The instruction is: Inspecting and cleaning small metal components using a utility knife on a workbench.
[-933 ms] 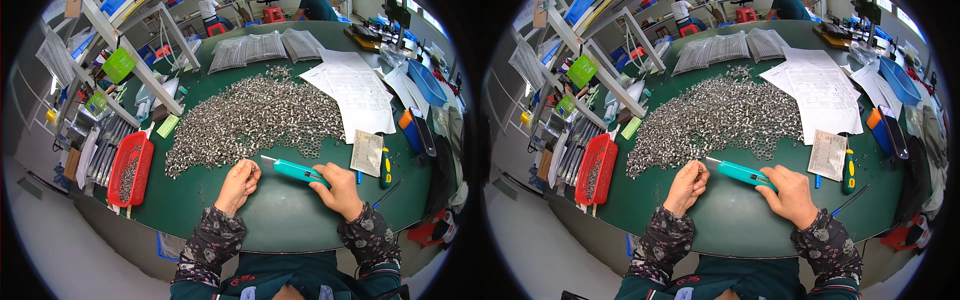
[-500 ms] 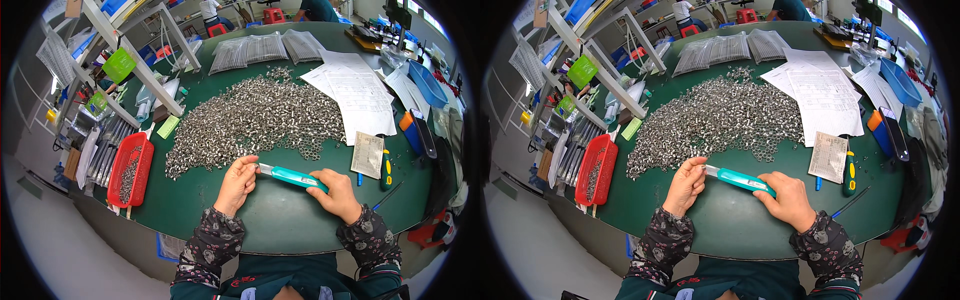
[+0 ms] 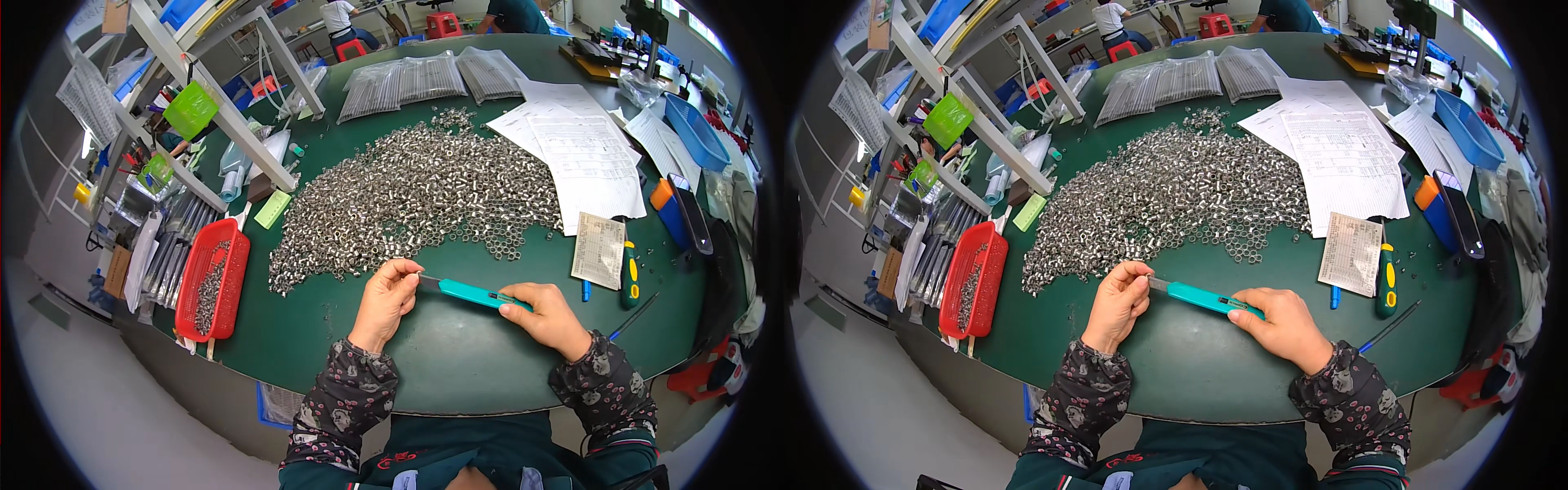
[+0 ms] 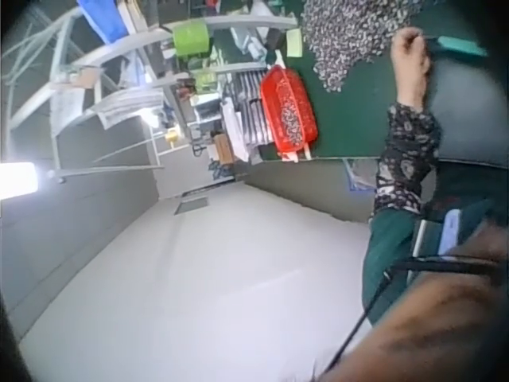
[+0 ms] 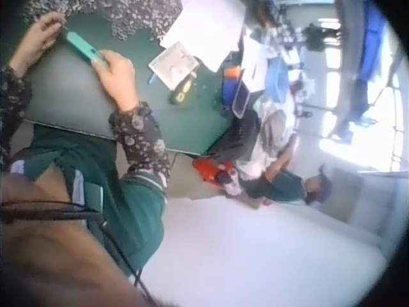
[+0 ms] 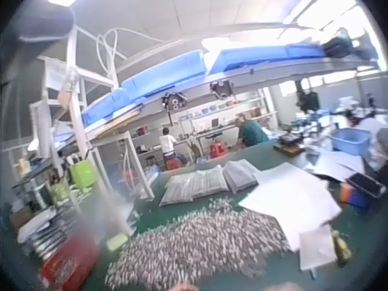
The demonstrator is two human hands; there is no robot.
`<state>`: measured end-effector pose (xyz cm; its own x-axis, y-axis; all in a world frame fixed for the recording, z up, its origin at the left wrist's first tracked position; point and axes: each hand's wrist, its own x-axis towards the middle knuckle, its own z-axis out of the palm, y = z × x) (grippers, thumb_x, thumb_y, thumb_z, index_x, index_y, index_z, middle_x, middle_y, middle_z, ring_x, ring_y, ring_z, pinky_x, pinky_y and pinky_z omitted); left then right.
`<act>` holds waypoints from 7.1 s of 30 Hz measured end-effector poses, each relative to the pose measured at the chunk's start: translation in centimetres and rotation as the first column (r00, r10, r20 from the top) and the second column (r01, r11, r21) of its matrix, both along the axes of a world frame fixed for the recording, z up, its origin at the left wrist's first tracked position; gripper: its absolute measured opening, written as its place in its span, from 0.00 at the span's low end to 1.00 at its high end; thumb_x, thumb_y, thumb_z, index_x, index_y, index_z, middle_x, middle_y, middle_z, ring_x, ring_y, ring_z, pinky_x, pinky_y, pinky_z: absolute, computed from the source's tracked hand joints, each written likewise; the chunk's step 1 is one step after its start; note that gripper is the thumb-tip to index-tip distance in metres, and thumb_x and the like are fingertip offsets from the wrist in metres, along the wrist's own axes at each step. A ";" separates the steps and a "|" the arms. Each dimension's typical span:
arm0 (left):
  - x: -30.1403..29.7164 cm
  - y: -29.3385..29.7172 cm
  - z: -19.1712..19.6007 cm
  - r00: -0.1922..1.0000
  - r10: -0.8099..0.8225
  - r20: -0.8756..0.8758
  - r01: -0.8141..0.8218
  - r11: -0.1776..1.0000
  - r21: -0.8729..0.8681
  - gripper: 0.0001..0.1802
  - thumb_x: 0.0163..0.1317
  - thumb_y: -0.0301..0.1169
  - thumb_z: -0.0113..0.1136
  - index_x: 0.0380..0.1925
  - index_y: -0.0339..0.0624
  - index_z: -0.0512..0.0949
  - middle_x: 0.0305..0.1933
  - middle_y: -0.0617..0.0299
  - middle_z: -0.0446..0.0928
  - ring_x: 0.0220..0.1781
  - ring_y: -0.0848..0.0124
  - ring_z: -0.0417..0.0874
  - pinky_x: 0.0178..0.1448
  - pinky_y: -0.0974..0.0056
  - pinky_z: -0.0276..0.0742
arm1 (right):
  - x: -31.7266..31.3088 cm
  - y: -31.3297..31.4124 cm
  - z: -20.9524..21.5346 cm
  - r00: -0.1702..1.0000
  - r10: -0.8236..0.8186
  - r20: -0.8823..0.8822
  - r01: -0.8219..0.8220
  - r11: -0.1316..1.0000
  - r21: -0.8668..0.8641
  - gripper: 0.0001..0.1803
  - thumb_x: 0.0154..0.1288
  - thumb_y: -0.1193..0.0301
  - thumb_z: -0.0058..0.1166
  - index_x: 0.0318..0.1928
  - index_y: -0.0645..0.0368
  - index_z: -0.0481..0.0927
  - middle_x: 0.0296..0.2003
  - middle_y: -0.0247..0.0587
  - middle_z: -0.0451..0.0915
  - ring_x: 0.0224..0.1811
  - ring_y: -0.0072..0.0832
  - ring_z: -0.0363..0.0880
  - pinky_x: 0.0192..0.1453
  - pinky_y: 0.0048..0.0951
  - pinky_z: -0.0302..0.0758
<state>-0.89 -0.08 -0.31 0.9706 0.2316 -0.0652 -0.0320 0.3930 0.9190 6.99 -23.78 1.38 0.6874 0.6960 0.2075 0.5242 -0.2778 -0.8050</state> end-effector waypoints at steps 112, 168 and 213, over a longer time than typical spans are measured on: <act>0.2 0.1 -0.2 0.999 0.036 0.006 -0.035 0.993 -0.112 0.06 0.60 0.25 0.49 0.37 0.38 0.70 0.29 0.65 0.69 0.19 0.85 0.59 0.18 0.80 0.56 | -0.3 0.2 0.3 0.999 -0.035 -0.006 0.035 0.999 -0.002 0.14 0.50 0.64 0.55 0.35 0.61 0.77 0.28 0.47 0.77 0.30 0.42 0.75 0.33 0.35 0.70; 0.0 -0.1 -0.5 0.996 0.027 -0.082 -0.019 0.995 0.096 0.10 0.63 0.33 0.46 0.28 0.39 0.70 0.20 0.72 0.60 0.16 0.87 0.53 0.17 0.79 0.48 | -0.8 0.2 0.3 0.967 -0.084 0.242 0.101 0.993 -0.060 0.12 0.51 0.62 0.54 0.34 0.56 0.77 0.23 0.41 0.73 0.23 0.40 0.72 0.26 0.37 0.67; -0.1 0.5 0.4 0.998 -0.056 -0.038 0.052 0.995 -0.080 0.06 0.62 0.31 0.46 0.31 0.41 0.69 0.23 0.68 0.65 0.16 0.85 0.55 0.16 0.81 0.49 | -0.1 -0.5 1.4 0.898 -0.064 0.435 0.071 0.997 0.000 0.13 0.45 0.67 0.58 0.32 0.58 0.75 0.20 0.38 0.69 0.20 0.35 0.70 0.23 0.32 0.65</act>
<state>-0.96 0.43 0.11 0.9778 0.1716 -0.1203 0.0275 0.4641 0.8854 6.93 -24.23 2.78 0.5772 0.6563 0.4859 0.8001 -0.3356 -0.4972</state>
